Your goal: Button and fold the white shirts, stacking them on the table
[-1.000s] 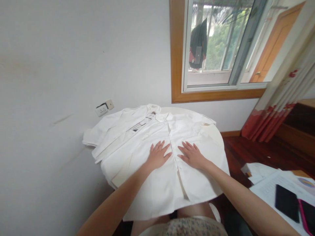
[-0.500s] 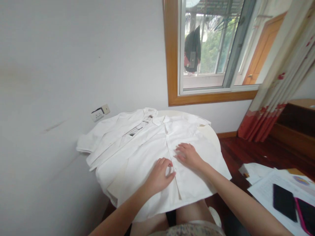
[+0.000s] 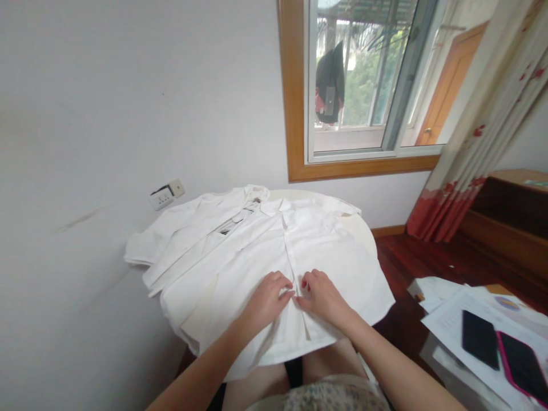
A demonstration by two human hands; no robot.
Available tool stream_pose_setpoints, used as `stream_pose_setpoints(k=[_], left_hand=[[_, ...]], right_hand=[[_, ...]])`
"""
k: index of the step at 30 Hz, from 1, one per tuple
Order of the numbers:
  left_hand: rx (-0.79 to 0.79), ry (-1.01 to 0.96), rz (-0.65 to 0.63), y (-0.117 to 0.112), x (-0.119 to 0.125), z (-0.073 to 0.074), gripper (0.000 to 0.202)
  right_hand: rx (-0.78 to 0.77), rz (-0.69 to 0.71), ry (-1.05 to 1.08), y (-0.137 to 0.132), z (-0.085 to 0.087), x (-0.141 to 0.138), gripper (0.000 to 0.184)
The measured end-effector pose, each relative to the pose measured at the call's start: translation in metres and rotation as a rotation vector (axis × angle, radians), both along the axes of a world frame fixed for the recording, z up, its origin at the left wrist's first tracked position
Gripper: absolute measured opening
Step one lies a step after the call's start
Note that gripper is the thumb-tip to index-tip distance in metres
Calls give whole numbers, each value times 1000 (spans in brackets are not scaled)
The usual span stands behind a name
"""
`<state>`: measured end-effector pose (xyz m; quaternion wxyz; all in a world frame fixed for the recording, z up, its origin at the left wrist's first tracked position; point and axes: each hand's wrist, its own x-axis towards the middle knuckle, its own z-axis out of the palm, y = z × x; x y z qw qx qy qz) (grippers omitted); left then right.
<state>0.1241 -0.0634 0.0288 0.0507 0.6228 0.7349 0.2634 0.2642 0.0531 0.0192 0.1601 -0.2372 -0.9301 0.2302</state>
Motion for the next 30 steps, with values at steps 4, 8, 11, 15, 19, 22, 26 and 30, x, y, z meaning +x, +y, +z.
stream_pose_setpoints(k=[4,8,11,15,19,22,26,30], left_hand=[[-53,63,49,4,6,3,11],[-78,106,130,9,11,0,9],[-63,37,143,12,8,-4,8],[-60,-312,195,19,0,-6,12],[-103,-772,240,24,-1,2,22],[-119,-936,233,24,1,5,31],[-117,-913,209,23,3,0,39],[-119,-966,182,20,-1,0,41]], right_hand=[[-21,-9,-54,1,3,-3,17],[-74,12,-56,7,1,-8,12],[-132,33,-50,15,-1,-8,6],[-363,85,100,29,0,-3,7],[-612,89,284,36,1,1,14],[-741,71,340,35,-1,0,19],[-834,101,299,31,-11,-2,22],[-879,105,311,34,-16,-2,24]])
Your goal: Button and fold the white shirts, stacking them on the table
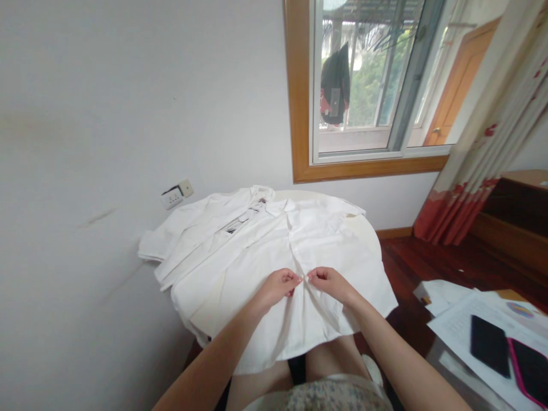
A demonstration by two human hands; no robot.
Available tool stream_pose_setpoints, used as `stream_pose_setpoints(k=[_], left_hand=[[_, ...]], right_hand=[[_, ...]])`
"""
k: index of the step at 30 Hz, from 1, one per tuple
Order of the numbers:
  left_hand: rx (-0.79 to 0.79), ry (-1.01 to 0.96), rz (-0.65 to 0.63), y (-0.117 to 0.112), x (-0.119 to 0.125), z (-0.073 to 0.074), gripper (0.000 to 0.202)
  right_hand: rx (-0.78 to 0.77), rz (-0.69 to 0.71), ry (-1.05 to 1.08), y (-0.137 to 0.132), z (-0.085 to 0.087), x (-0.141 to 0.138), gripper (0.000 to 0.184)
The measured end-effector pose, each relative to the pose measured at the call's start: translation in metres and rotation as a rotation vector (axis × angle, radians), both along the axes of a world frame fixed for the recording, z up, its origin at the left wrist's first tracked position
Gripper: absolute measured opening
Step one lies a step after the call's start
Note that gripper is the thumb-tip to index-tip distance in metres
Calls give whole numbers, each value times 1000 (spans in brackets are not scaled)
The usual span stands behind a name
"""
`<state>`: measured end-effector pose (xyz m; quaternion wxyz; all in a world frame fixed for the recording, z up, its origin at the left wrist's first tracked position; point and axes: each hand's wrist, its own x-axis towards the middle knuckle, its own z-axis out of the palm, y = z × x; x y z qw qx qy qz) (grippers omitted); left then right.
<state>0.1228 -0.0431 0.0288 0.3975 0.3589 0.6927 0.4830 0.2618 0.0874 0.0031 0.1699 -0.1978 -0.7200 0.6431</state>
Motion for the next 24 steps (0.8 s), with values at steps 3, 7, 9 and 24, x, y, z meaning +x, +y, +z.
stream_pose_setpoints(k=[3,7,9,24], left_hand=[[-30,-137,29,-4,-7,10,42],[-27,-287,19,-10,-12,23,42],[-35,-229,-20,-10,-11,21,39],[10,638,-107,-5,9,-11,16]], right_hand=[[-27,19,14,8,4,2,29],[-64,25,1,14,13,2,33],[-82,36,-4,15,18,1,33],[-126,47,-16,-8,2,0,27]])
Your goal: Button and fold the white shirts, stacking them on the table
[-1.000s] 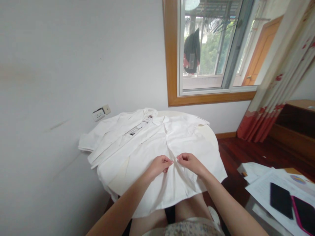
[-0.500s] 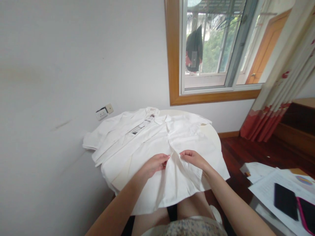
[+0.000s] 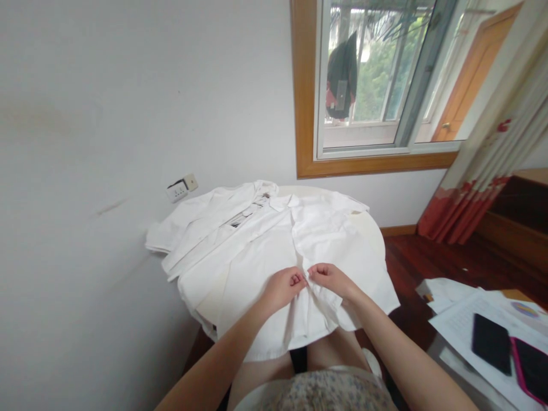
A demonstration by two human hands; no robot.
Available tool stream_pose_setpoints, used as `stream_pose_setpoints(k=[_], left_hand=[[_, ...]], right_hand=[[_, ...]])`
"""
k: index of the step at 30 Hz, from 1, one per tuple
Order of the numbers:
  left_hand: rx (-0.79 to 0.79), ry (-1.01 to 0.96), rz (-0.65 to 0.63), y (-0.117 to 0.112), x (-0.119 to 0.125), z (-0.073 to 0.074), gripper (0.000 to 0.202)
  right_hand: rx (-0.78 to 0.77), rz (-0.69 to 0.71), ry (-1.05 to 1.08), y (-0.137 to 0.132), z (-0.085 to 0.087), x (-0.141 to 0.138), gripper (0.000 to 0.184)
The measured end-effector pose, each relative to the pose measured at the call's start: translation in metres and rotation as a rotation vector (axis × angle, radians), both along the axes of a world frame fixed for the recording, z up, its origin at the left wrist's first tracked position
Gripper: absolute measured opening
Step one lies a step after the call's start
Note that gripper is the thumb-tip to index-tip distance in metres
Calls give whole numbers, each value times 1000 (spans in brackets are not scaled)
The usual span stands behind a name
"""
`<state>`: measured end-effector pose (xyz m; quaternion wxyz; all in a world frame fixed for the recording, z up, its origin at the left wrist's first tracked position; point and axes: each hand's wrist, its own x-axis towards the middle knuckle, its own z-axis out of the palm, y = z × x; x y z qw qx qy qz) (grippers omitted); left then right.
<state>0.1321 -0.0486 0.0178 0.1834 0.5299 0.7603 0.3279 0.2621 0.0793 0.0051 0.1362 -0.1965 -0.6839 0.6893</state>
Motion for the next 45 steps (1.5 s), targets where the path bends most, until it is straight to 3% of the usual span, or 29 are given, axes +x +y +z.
stream_pose_setpoints(k=[7,14,18,26,31,39,45], left_hand=[[73,-111,-2,-5,-5,-6,20],[64,-19,-67,-9,-5,3,26],[61,28,-75,-9,-3,0,26],[98,-53,-117,-12,-10,-8,24],[110,-80,-145,-14,-12,-9,26],[109,-254,-158,-11,-14,-10,29],[87,-330,-148,-9,-13,-4,31]], right_hand=[[-51,89,1,3,2,4,39],[-85,132,12,10,11,5,45],[-45,111,36,11,19,5,46],[-177,116,-34,0,6,5,47],[-194,147,2,0,8,9,43],[-148,158,46,3,6,11,43],[56,152,54,-1,16,15,35]])
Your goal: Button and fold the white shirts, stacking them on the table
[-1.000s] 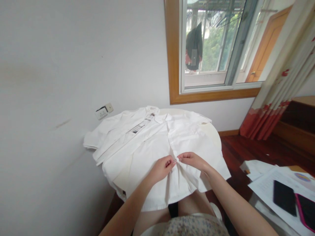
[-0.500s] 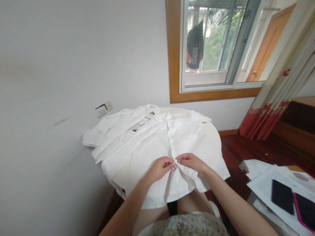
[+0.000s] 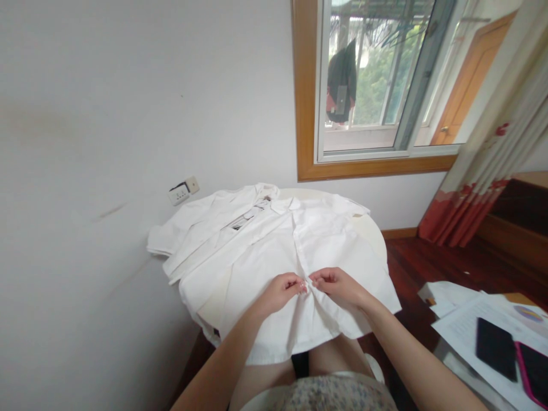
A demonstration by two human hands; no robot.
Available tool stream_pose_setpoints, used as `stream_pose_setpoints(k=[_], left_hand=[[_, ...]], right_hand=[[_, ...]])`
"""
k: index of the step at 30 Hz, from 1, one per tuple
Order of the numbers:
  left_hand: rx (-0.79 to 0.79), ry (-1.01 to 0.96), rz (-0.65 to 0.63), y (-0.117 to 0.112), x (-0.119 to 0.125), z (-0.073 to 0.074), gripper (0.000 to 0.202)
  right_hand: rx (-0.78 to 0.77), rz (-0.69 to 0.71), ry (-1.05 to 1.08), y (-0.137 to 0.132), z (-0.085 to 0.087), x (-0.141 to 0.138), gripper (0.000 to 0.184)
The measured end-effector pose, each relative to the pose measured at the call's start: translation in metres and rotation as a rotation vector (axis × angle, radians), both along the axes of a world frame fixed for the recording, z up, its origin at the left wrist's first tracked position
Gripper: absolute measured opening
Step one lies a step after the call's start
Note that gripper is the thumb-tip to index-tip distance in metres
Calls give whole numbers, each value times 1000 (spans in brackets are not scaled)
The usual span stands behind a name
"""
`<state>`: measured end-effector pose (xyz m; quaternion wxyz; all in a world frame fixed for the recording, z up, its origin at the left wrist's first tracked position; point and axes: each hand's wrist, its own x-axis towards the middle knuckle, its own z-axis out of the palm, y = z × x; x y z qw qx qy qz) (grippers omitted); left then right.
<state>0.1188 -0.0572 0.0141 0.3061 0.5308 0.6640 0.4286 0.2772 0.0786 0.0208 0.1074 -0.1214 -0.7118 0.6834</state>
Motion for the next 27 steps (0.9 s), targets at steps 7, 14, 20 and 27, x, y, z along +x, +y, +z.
stream_pose_setpoints(k=[7,14,20,27], left_hand=[[12,1,7,2,1,-3,32],[31,217,73,0,2,-11,29],[57,270,79,0,6,-4,26],[27,354,113,-1,7,0,24]], right_hand=[[85,41,-37,-1,13,2,23],[22,81,-62,1,7,-2,27],[-157,89,-86,6,-1,-10,38],[23,-51,-74,3,-9,-21,25]])
